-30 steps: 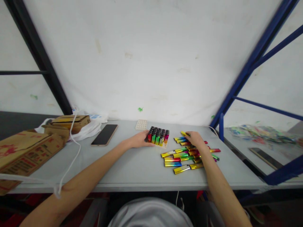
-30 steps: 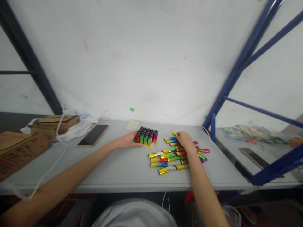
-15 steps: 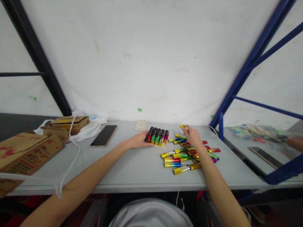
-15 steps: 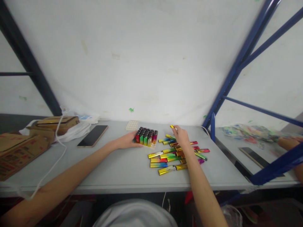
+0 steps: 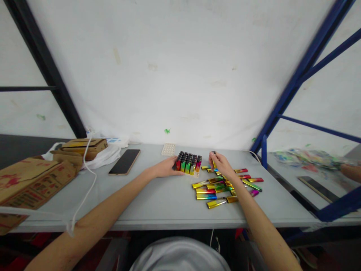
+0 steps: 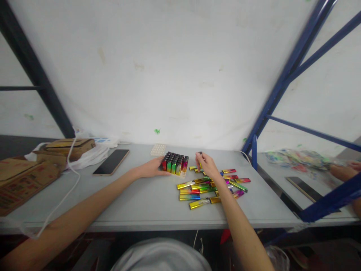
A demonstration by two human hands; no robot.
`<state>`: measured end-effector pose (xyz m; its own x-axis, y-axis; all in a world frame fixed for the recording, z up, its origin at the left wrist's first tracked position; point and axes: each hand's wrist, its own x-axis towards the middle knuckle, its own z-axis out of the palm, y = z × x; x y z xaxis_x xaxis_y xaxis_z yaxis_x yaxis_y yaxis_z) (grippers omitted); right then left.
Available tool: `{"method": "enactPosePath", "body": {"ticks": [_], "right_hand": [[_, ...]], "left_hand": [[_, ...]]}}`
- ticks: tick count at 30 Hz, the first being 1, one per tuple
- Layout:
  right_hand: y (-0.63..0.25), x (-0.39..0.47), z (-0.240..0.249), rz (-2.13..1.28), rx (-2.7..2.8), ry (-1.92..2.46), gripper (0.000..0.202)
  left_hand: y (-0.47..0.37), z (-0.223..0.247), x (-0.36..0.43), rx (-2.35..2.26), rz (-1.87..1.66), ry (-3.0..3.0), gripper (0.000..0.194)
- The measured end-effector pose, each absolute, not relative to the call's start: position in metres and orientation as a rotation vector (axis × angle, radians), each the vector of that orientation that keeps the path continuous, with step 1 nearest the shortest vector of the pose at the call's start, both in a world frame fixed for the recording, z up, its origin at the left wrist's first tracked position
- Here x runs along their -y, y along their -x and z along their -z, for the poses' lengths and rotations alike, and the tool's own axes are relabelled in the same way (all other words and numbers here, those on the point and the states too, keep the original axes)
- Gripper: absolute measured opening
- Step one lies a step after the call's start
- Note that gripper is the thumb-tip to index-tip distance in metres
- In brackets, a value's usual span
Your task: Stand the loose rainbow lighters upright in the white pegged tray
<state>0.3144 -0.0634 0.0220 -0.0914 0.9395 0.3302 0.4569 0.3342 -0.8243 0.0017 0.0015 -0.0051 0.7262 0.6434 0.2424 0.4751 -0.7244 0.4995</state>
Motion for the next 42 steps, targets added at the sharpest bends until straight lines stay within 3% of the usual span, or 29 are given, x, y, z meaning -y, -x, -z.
{"method": "enactPosePath", "body": {"ticks": [9, 20, 28, 33, 42], "right_hand": [[-0.293, 0.067, -0.020, -1.070, 1.458, 1.297, 0.064], [-0.282, 0.067, -0.013, -1.134, 1.317, 1.278, 0.040], [-0.285, 0.060, -0.010, -1.086, 1.369, 1.284, 0.061], [-0.285, 0.066, -0.014, -0.939, 1.538, 1.134, 0.057], [-0.287, 0.077, -0.021, -0.336, 1.841, 1.176, 0.038]], "left_hand": [[-0.002, 0.005, -0.001, -0.826, -0.600, -2.514, 0.063], [-0.002, 0.006, -0.003, -0.833, -0.595, -2.506, 0.061], [-0.002, 0.007, -0.004, -0.834, -0.599, -2.497, 0.064], [-0.002, 0.004, -0.001, -0.801, -0.616, -2.494, 0.066], [-0.002, 0.003, 0.000, -0.833, -0.596, -2.480, 0.067]]}}
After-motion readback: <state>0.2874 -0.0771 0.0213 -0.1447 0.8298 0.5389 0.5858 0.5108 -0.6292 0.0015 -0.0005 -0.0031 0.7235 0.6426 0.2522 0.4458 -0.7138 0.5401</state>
